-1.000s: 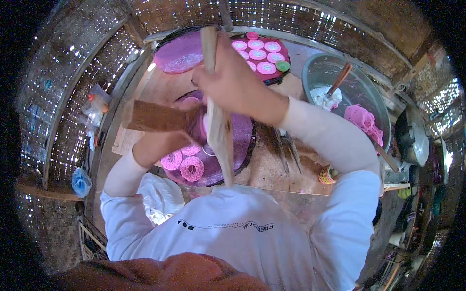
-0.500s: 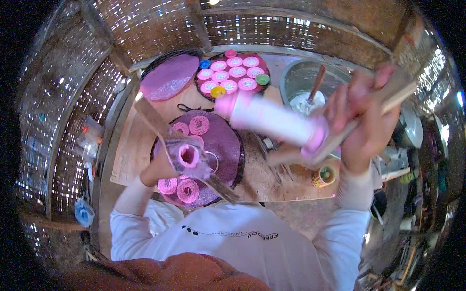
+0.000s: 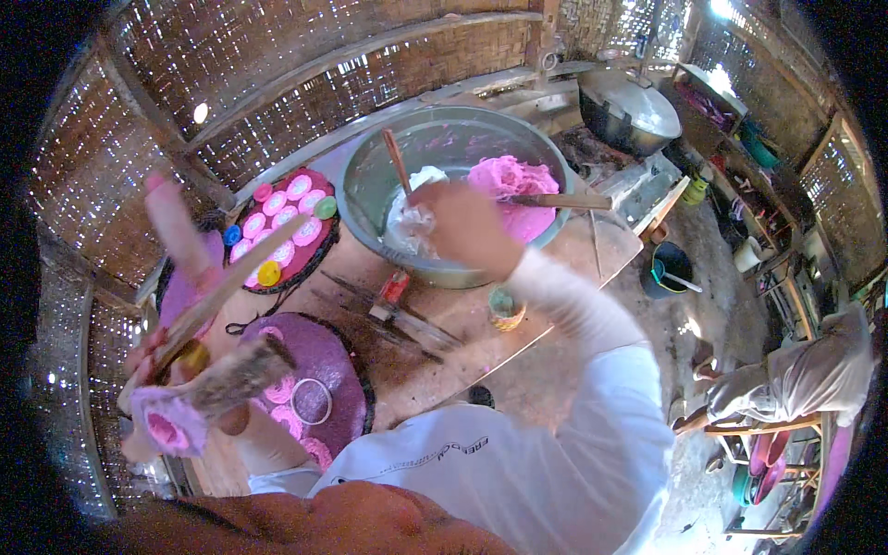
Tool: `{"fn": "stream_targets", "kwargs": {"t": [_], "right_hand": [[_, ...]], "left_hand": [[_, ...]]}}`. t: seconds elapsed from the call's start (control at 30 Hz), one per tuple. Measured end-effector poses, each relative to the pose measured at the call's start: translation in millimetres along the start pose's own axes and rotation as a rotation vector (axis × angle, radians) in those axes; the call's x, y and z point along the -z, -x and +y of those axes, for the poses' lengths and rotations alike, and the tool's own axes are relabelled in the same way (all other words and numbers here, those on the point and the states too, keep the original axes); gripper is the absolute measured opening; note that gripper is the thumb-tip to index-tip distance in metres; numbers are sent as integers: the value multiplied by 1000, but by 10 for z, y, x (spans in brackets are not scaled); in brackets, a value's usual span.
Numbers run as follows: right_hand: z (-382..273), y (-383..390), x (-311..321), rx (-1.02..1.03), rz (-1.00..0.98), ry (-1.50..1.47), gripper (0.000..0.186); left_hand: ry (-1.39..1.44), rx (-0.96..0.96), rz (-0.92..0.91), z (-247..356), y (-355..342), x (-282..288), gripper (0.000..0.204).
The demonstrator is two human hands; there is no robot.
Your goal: The person scoops pink paste from a metal bowl and places it into a small cylindrical mold on a purple tray. They use a wooden board to press and shape the paste into a ring, then remove the mold to reveal the formed candy. This process is repeated multiple times to create a batch of pink ring-shaped candies.
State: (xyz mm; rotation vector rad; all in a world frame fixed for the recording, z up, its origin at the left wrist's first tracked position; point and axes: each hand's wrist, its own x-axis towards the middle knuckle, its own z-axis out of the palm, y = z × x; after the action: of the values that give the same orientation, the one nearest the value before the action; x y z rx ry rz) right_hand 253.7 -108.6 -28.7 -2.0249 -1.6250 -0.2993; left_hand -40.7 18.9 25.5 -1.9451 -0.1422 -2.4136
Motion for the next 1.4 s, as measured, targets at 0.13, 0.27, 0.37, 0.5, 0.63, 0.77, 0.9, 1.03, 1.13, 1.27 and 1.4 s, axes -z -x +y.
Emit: {"fn": "stream_targets", "kwargs": {"t": [0.13, 0.27, 0.37, 0.5, 0.63, 0.77, 0.9, 1.03, 1.13, 1.27, 1.4], "right_hand": [[1433, 176, 393, -202, -273, 592, 27], [1681, 325, 365, 6, -279, 580, 16], [1798, 229, 235, 335, -228, 686, 15], [1705, 121, 165, 390, -334, 799, 14], [1657, 91, 156, 125, -513, 827, 16], [1771, -106, 360, 284, -566, 770, 19], [1782, -562, 422, 79, -632, 644, 19], [2041, -829, 169, 244, -538, 752, 15], [2189, -1000, -110, 207, -622, 796, 14], [2238, -1079, -169, 231, -672, 753, 14], [2069, -1019, -90, 203, -827, 793, 17]], "left_hand": [[-251, -31, -82, -232, 47, 123, 28], [-375, -40, -150, -405, 172, 168, 27], [-439, -55, -191, -436, 200, 240, 26], [-582, -175, -260, -440, 219, 186, 27], [-771, -285, -403, -374, 139, 159, 24], [-892, -267, -488, -307, 117, 237, 19], [-802, -113, -393, -253, 220, 177, 19], [-768, -124, -428, -236, 212, 70, 20], [-765, -167, -447, -255, 169, 73, 21], [-667, -93, -389, -229, 184, 119, 23], [-798, -20, -457, -248, 244, 370, 26]]}}
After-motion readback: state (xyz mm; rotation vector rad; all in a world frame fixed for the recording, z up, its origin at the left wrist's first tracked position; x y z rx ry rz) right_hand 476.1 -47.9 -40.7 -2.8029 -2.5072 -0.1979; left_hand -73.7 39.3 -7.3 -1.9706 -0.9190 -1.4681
